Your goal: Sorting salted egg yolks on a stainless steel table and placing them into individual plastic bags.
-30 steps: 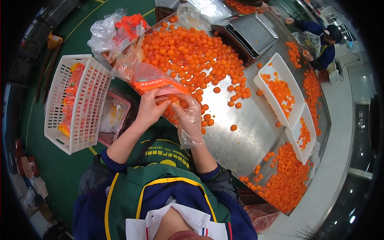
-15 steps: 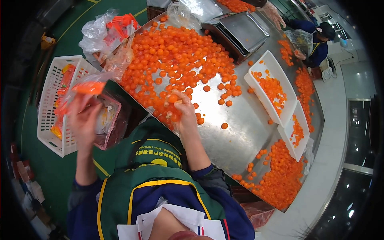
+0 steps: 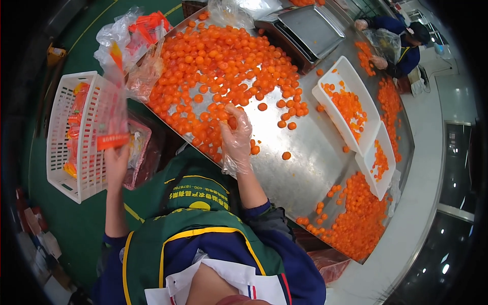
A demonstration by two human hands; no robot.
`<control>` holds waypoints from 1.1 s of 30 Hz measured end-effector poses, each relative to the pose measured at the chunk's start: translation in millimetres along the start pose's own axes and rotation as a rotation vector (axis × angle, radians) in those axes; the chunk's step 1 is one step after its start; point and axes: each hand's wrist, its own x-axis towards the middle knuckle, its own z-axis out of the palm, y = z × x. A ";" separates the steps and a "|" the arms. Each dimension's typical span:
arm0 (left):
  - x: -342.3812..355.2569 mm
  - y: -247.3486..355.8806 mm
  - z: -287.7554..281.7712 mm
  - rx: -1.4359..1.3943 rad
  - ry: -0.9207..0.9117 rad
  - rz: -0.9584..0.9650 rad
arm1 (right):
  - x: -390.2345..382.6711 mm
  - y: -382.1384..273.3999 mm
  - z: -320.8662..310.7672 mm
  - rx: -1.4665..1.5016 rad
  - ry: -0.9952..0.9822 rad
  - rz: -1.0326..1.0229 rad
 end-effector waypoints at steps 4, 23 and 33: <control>7.1 95.1 75.2 -0.407 0.008 0.150 | -2.1 -5.2 0.6 -0.135 -0.044 -0.078; 14.2 107.9 157.4 -0.729 -0.269 -0.010 | -10.7 -70.2 14.2 0.537 -0.146 0.477; 15.0 113.7 158.8 -0.579 -0.274 0.091 | -4.4 -63.4 8.5 -0.117 -0.173 -0.246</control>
